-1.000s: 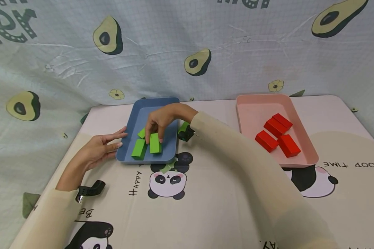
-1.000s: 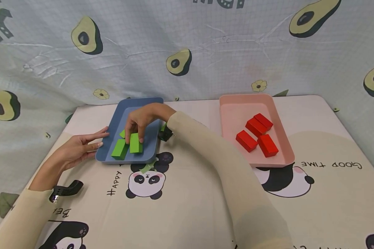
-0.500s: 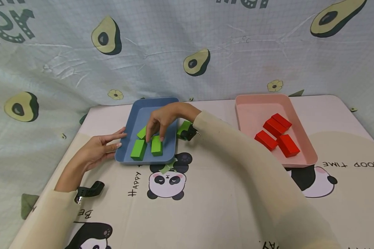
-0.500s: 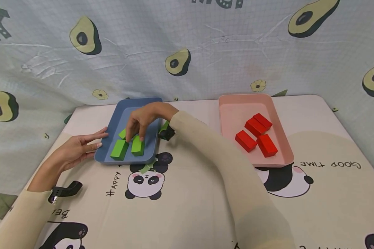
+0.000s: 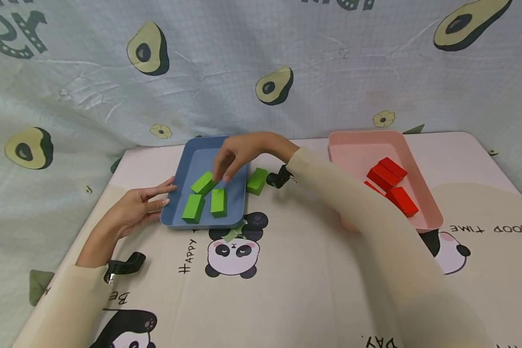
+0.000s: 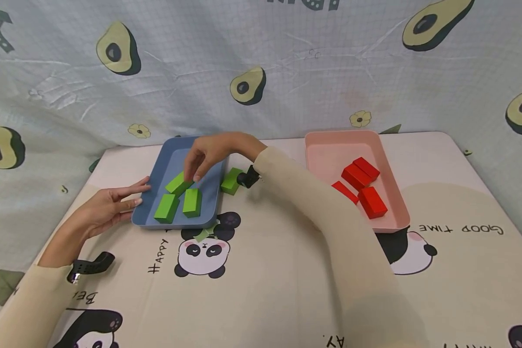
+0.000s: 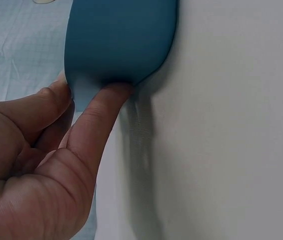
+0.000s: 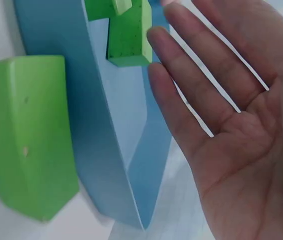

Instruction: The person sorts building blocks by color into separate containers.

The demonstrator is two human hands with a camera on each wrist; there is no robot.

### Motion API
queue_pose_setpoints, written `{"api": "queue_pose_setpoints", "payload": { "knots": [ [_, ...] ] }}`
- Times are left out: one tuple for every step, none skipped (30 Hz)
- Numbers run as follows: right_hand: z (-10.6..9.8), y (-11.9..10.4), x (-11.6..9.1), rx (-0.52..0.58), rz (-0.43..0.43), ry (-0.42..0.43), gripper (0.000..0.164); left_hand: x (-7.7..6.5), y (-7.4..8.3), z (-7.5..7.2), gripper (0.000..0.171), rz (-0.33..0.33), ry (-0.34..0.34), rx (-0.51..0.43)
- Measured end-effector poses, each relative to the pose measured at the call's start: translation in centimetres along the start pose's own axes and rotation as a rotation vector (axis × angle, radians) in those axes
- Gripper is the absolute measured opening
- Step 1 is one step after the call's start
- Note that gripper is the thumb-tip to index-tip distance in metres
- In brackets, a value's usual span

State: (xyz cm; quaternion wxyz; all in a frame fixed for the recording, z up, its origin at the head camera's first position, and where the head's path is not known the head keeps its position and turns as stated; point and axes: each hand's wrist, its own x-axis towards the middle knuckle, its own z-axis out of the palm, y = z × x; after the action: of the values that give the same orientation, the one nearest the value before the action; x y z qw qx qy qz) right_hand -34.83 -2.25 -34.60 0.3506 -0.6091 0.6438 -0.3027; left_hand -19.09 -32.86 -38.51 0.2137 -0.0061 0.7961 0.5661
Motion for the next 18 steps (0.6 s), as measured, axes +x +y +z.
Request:
{"api": "queue_pose_setpoints", "payload": {
  "knots": [
    [-0.1, -0.1, -0.3, -0.021, -0.004, 0.020, 0.025, 0.0, 0.1, 0.0, 0.057, 0.001, -0.001, 0.003],
    [-0.1, -0.1, -0.7, -0.045, -0.006, 0.039, 0.024, 0.0, 0.1, 0.0, 0.057, 0.002, -0.002, 0.006],
    [-0.2, -0.1, -1.1, -0.070, -0.008, 0.058, 0.023, 0.0, 0.1, 0.0, 0.057, 0.001, 0.000, 0.008],
    [-0.2, -0.1, -1.4, -0.093, -0.004, 0.074, 0.024, 0.0, 0.1, 0.0, 0.057, 0.000, -0.001, 0.008],
    [-0.3, -0.1, -1.8, -0.111, 0.005, 0.090, 0.024, 0.0, 0.2, 0.0, 0.057, 0.000, -0.001, 0.008],
    [-0.3, 0.0, -2.2, -0.132, 0.013, 0.103, 0.024, 0.0, 0.1, 0.0, 0.057, -0.001, -0.001, 0.010],
    [-0.3, 0.1, -2.6, -0.146, 0.021, 0.111, 0.025, 0.0, 0.1, 0.0, 0.057, -0.002, -0.001, 0.014],
    [-0.3, 0.2, -3.0, -0.159, 0.027, 0.115, 0.025, 0.0, 0.1, 0.0, 0.057, -0.004, 0.000, 0.016],
    [-0.3, 0.4, -3.4, -0.166, 0.034, 0.118, 0.026, -0.1, 0.1, 0.0, 0.057, -0.005, 0.002, 0.019],
    [-0.3, 0.6, -3.8, -0.167, 0.043, 0.120, 0.026, -0.1, 0.1, 0.0, 0.057, -0.006, 0.004, 0.021],
    [-0.2, 0.8, -4.2, -0.166, 0.052, 0.120, 0.027, -0.1, 0.1, 0.0, 0.057, -0.006, 0.005, 0.023],
    [-0.2, 1.0, -4.7, -0.171, 0.060, 0.122, 0.028, -0.1, 0.1, 0.0, 0.057, -0.006, 0.005, 0.026],
    [-0.2, 1.1, -5.1, -0.174, 0.069, 0.127, 0.029, -0.1, 0.1, 0.0, 0.057, -0.006, 0.005, 0.028],
    [-0.1, 1.3, -5.5, -0.175, 0.078, 0.135, 0.029, -0.1, 0.1, 0.0, 0.057, -0.005, 0.005, 0.029],
    [-0.1, 1.5, -5.9, -0.179, 0.090, 0.148, 0.029, -0.1, 0.0, 0.0, 0.057, -0.004, 0.003, 0.031],
    [0.0, 1.6, -6.3, -0.181, 0.102, 0.161, 0.029, -0.1, 0.0, -0.1, 0.057, -0.002, 0.001, 0.031],
    [0.1, 1.8, -6.6, -0.181, 0.112, 0.174, 0.029, -0.1, 0.0, -0.1, 0.057, -0.002, 0.001, 0.036],
    [0.2, 2.0, -6.9, -0.182, 0.122, 0.187, 0.029, -0.2, 0.0, -0.1, 0.056, -0.001, 0.001, 0.038]
  ]
}}
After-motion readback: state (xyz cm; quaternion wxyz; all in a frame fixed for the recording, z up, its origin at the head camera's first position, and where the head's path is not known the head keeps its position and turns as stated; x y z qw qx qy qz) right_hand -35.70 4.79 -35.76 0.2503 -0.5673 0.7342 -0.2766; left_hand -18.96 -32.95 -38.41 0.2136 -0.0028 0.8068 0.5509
